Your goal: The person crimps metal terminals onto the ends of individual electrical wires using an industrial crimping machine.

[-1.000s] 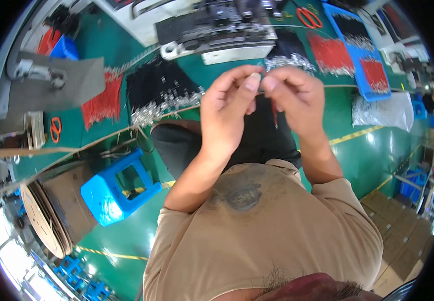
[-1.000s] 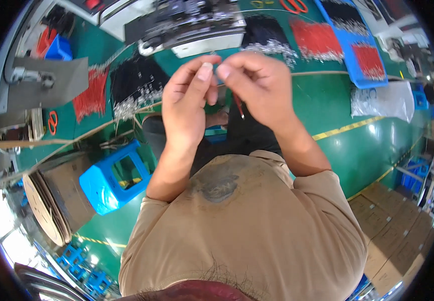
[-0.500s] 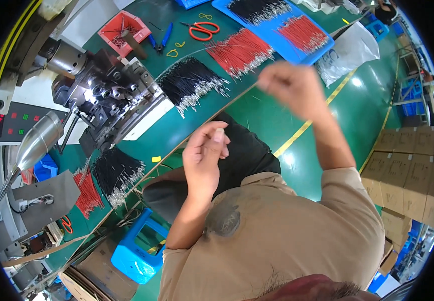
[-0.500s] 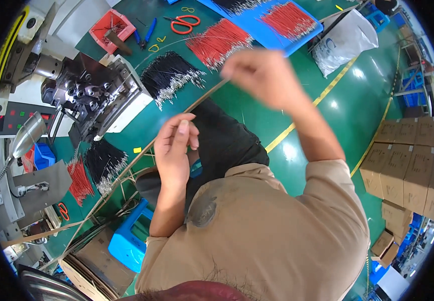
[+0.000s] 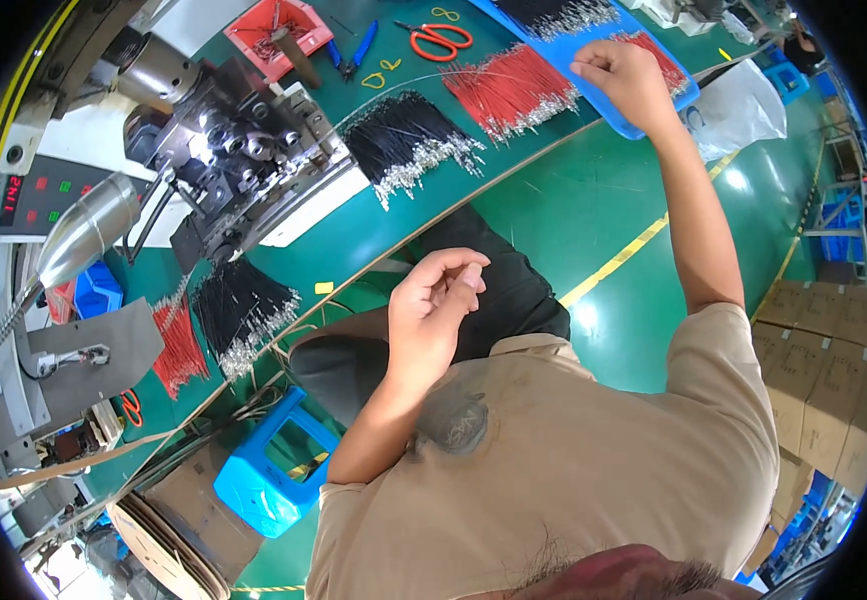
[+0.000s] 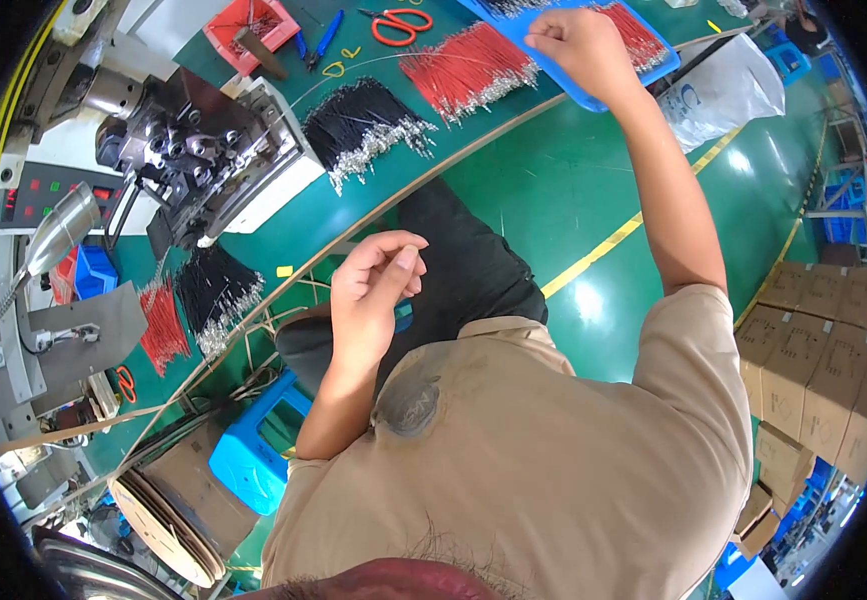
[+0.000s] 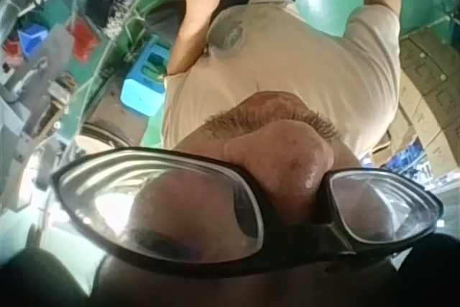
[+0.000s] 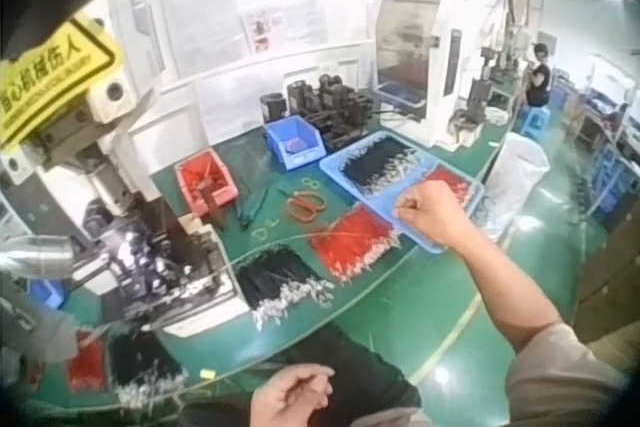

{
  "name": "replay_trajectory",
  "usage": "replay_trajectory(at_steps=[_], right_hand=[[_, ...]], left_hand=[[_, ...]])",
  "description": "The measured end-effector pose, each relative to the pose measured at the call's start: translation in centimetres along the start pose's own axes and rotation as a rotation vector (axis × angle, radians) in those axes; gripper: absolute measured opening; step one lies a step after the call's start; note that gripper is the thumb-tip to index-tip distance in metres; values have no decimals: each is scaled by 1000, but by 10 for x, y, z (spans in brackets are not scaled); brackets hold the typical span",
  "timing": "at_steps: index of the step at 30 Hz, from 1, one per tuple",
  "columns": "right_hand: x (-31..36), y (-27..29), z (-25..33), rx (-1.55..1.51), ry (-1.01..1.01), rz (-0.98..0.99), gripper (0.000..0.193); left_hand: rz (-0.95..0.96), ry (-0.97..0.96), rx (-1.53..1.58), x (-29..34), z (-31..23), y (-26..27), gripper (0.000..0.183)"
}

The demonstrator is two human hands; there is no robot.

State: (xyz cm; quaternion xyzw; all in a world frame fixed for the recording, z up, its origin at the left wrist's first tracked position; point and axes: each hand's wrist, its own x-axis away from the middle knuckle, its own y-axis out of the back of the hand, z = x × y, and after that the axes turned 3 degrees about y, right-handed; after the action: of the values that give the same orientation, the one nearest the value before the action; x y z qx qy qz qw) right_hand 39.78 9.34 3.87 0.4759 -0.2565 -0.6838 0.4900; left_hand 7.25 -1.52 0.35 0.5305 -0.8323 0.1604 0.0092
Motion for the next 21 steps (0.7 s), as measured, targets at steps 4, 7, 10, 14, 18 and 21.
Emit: replay_trajectory(at_steps=[4, 7, 10, 14, 18, 21], right_hand=[[-24, -14, 19, -82, 4, 224, 19], [-38, -25, 17, 82, 64, 338, 21], [-47, -33, -3, -55, -60, 432, 23], [-54, -43, -2, -92, 12, 445, 19], [-54, -39, -20, -150, 31, 420, 29], [-55, -24, -37, -208, -18, 475, 27]], left_hand=[[-5, 3, 48, 7, 0, 6, 14], [-7, -11, 57, 15, -1, 11, 13], [-38, -33, 42, 23, -2, 20, 13], [-154, -85, -32, 42, -6, 41, 11], [-234, -191, -77, 63, -11, 68, 11], [-380, -156, -193, 89, -37, 101, 10]])
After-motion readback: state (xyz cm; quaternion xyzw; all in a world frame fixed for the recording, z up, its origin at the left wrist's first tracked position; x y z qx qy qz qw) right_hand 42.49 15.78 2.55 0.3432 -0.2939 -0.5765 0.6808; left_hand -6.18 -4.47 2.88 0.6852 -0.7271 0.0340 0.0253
